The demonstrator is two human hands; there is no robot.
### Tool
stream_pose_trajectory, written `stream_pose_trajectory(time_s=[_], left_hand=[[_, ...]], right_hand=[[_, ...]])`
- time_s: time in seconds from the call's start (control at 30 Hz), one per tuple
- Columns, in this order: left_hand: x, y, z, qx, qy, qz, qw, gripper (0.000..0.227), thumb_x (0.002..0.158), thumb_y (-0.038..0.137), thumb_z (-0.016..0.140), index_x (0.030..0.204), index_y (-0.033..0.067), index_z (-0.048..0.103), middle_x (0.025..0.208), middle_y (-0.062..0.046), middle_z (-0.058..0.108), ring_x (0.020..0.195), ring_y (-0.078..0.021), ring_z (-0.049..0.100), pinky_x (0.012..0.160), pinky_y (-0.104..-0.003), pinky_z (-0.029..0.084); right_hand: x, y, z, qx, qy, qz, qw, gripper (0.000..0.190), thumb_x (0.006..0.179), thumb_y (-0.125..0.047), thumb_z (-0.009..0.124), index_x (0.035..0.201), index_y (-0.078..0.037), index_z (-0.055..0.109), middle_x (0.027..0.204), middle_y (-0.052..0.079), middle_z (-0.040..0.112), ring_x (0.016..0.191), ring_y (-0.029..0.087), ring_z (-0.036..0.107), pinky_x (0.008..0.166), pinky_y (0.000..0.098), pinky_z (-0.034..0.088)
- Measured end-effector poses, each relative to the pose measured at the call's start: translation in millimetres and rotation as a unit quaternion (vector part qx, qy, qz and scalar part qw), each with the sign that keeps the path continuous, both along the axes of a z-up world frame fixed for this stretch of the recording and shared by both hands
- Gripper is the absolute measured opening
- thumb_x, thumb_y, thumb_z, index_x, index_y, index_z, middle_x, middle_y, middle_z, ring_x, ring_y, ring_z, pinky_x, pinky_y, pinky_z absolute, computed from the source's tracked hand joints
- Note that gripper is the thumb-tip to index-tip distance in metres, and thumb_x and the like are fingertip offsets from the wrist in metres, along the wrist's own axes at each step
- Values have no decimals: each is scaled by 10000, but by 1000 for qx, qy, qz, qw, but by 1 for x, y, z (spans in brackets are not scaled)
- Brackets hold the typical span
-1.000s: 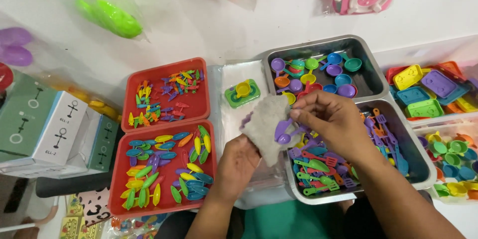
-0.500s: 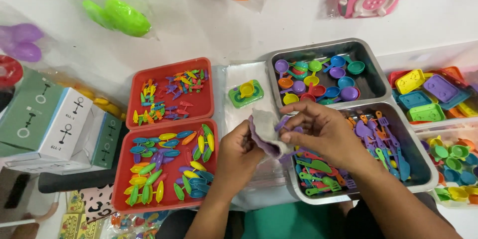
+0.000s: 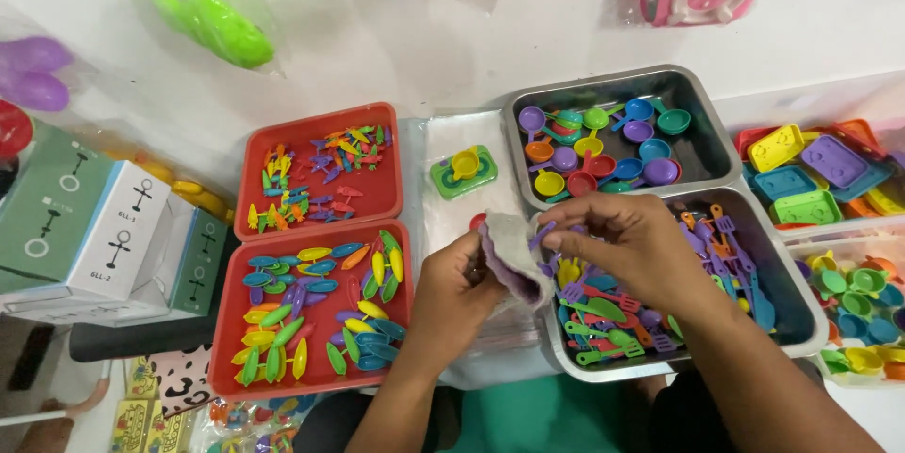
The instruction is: Cleaning small plastic toy components with a cloth and sorting them into various trays and plastic bags.
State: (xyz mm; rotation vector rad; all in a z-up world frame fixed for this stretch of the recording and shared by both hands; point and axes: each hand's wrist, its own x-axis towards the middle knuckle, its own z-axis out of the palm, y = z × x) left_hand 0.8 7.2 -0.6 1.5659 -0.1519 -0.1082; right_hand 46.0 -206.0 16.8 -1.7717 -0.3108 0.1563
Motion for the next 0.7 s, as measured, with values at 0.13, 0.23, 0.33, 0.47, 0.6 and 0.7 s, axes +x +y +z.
stream_pose_trajectory(time_s=[0.13,0.23,0.33,0.47,0.6,0.7], left_hand=[[-3,-6,7,112,-87,49,989,157,799,-58,678,933,-5,739,699,-35,704,568,-74,546,520,-223,441],[-6,-4,9,179,-121,58,975,67,789,-20,693,828,27,721,616,-29,620,507,-102,440,469,-277,358],[-7,-7,13,126,-113,22,985,213,768,-100,635,945,-12,714,778,-78,720,621,-133,561,574,-275,457],[-5,-10,16,141,-112,49,983,99,786,-8,770,877,15,741,621,-9,646,520,-71,448,473,-247,357],[-4,-7,18,154,-131,22,979,99,836,11,707,927,4,746,669,-40,671,524,-84,453,466,-257,355],[-4,-8,8,95,-98,-5,991,167,846,-20,687,1011,-18,717,822,-76,742,657,-98,588,576,-236,453]], right_hand=[[-2,-1,-5,19,-10,-14,1000,177,794,20,812,969,4,835,754,52,787,599,75,604,525,208,502],[-2,-1,-8,25,-5,-17,1000,184,791,17,822,974,2,838,740,35,768,579,59,543,514,192,453],[-2,-3,-8,31,-10,-4,999,196,771,36,820,963,3,843,740,61,782,568,75,579,497,198,451],[-3,-1,-7,33,-1,-10,999,201,772,40,819,966,-5,851,753,50,786,593,70,556,518,200,443],[-3,2,-6,26,-7,3,1000,203,786,49,801,980,5,842,722,74,755,559,95,602,490,223,483],[-5,5,-1,-11,-73,4,997,200,789,12,808,977,-42,846,737,41,736,585,84,557,506,222,427]])
